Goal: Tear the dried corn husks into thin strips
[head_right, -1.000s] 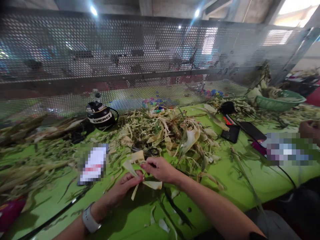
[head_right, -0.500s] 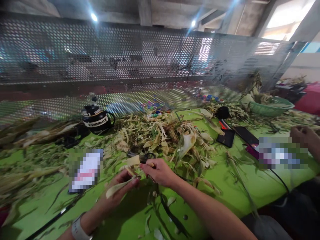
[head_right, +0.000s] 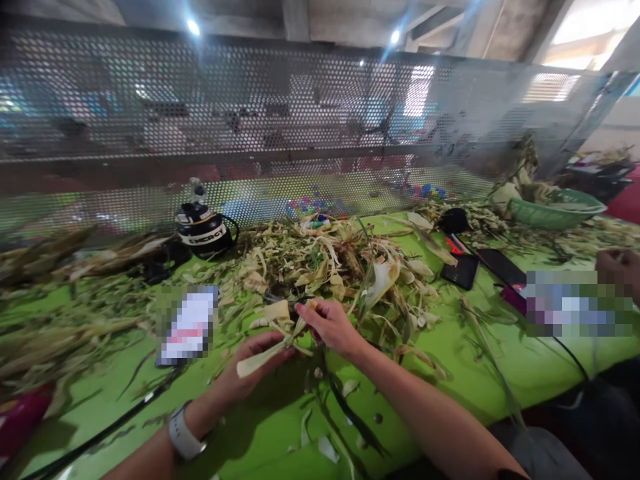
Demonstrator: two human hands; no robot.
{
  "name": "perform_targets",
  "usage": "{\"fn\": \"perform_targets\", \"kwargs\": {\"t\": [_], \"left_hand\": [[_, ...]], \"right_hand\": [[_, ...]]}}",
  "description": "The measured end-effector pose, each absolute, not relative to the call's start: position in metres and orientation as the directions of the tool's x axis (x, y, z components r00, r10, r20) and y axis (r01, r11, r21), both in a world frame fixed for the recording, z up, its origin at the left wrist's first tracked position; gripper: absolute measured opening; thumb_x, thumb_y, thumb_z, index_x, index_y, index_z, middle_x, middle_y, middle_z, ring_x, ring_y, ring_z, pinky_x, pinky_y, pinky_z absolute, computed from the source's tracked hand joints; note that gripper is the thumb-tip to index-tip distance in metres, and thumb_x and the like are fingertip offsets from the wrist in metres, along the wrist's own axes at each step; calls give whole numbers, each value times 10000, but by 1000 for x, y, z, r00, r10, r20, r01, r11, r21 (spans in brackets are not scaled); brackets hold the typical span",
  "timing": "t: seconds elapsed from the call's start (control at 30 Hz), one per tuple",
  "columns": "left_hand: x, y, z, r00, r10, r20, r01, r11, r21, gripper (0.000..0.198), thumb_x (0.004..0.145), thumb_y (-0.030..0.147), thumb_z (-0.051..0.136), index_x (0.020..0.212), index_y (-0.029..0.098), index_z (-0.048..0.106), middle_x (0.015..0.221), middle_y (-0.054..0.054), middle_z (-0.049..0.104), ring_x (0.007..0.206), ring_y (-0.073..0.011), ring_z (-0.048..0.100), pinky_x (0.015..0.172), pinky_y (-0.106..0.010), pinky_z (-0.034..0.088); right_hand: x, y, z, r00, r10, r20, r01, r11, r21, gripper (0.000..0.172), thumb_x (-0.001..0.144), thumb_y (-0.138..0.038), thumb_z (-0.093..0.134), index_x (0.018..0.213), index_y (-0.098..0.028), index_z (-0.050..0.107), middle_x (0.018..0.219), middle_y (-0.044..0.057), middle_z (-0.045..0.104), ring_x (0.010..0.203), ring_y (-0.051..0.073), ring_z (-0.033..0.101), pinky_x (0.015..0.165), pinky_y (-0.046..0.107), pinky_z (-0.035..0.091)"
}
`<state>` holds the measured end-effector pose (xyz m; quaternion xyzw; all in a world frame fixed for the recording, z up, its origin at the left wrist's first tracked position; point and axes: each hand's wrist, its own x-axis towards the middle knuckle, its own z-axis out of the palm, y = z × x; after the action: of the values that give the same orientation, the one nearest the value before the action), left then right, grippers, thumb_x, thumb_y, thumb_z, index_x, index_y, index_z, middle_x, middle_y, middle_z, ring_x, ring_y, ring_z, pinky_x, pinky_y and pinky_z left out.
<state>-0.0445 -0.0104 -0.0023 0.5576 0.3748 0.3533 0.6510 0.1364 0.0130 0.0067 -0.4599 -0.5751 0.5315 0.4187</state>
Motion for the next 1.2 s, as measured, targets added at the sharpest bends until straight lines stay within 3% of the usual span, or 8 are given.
{"fn": "perform_targets", "kwargs": {"t": [0.07,0.27,0.43,0.6,0.67,0.83,1.07,1.2], "left_hand": [[-44,-10,-3,455,881,-131,-61,178,982,327,701,380,694,946,165,666,893,-63,707,744,-169,626,691,-270,483],[-40,-7,-7,478,863,-162,-145,260,955,306,580,390,776,750,151,687,702,-51,698,638,-169,619,639,-288,481],[-41,-9,-2,497,857,-138,-183,259,949,243,618,330,759,775,163,679,740,-36,693,681,-158,625,702,-288,474],[-47,-9,-1,635,766,-96,-238,313,919,282,734,364,591,891,154,696,870,-91,694,864,-232,623,824,-354,459],[-48,-8,-4,618,779,-105,-228,305,925,323,740,413,576,877,146,694,858,-101,688,864,-242,616,800,-356,467],[-42,-11,-4,554,807,-207,-74,296,952,286,703,445,666,795,175,638,722,-26,654,643,-140,580,628,-256,461],[-40,-9,-1,512,839,-183,-166,306,937,289,723,439,658,759,167,566,676,2,632,586,-96,550,584,-214,432],[-41,-8,-4,333,932,-141,-257,233,938,280,745,428,641,813,181,528,707,-5,651,659,-120,590,643,-235,456]], "right_hand": [[137,12,7,-231,973,-17,103,7,-995,523,750,-654,496,546,-175,437,422,-60,397,371,53,342,373,194,260],[135,14,4,-237,972,3,160,42,-986,509,760,-628,503,529,-184,413,420,-65,353,376,54,308,368,204,229],[133,14,5,-211,977,-19,151,14,-988,506,759,-629,495,530,-192,381,428,-68,333,386,53,281,372,206,203],[135,12,5,-252,968,22,188,71,-980,487,796,-594,470,543,-188,380,465,-60,347,423,58,294,404,211,215],[134,12,4,-265,962,61,204,117,-972,482,804,-577,471,541,-185,373,497,-58,319,455,60,282,425,214,215],[129,9,3,-266,959,94,218,155,-964,476,813,-561,468,546,-184,353,539,-55,272,503,66,262,454,218,216],[128,11,3,-174,984,22,181,54,-982,496,802,-625,437,562,-192,408,471,-53,348,435,75,303,415,223,236],[136,10,9,-63,986,157,236,168,-957,468,845,-602,385,619,-195,428,541,-35,386,514,99,364,481,230,301]]}}
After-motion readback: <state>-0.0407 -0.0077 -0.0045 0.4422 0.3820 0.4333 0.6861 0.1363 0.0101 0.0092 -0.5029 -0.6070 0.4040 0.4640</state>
